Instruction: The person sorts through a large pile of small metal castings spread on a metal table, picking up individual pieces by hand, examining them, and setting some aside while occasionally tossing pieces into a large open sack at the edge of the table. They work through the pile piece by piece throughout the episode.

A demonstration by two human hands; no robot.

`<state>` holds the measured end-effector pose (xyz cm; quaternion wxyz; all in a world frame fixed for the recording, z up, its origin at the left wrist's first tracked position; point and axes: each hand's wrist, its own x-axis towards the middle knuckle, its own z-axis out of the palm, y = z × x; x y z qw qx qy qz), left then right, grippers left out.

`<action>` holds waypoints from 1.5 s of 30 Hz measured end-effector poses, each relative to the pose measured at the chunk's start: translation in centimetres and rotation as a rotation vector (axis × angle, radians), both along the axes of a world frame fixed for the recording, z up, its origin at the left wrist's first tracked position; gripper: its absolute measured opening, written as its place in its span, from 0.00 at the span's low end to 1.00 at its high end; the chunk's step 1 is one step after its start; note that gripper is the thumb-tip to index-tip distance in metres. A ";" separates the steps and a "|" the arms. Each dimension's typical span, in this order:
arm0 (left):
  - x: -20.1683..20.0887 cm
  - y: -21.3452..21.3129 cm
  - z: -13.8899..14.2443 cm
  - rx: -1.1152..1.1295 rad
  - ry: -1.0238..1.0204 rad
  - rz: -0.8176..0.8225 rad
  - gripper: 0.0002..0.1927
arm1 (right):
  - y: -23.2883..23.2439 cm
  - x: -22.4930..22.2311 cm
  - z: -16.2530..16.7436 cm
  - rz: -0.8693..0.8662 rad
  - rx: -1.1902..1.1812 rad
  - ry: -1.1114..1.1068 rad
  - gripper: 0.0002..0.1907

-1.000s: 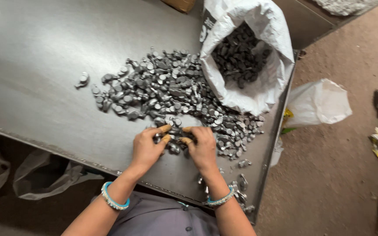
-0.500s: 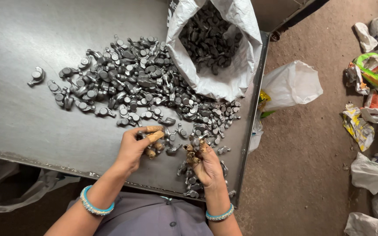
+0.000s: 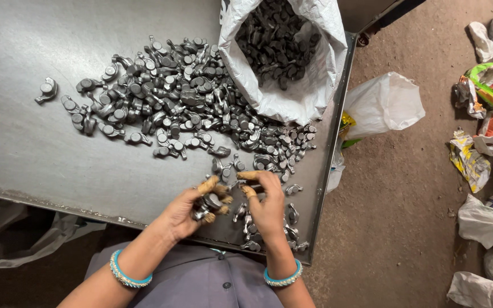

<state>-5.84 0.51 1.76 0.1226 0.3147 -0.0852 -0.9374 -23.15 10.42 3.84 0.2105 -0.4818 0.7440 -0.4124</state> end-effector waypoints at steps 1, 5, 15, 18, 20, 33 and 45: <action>0.4 -0.4 0.0 -0.038 0.027 0.024 0.19 | -0.4 0.2 0.5 0.037 0.023 0.153 0.19; 2.0 -2.3 0.2 -0.135 0.006 0.107 0.17 | -1.3 1.6 1.3 0.153 0.108 0.274 0.26; 2.9 -3.4 0.9 -0.133 -0.046 0.155 0.18 | -0.2 -0.9 -3.4 0.049 -0.023 -0.350 0.21; 2.6 -2.8 0.3 -0.130 -0.016 0.113 0.19 | 1.4 -2.9 -4.6 -0.037 -0.080 -1.151 0.19; 2.1 -2.5 -0.1 -0.134 0.023 0.091 0.19 | 2.2 -3.8 -5.3 -0.072 -0.118 -1.387 0.19; 0.0 0.1 -0.2 0.030 0.154 0.035 0.22 | -0.3 -0.5 -1.3 0.031 -0.040 -0.455 0.15; 5.5 -3.5 0.9 -0.253 -0.210 0.032 0.17 | -2.4 1.9 -2.0 -0.037 0.199 0.136 0.17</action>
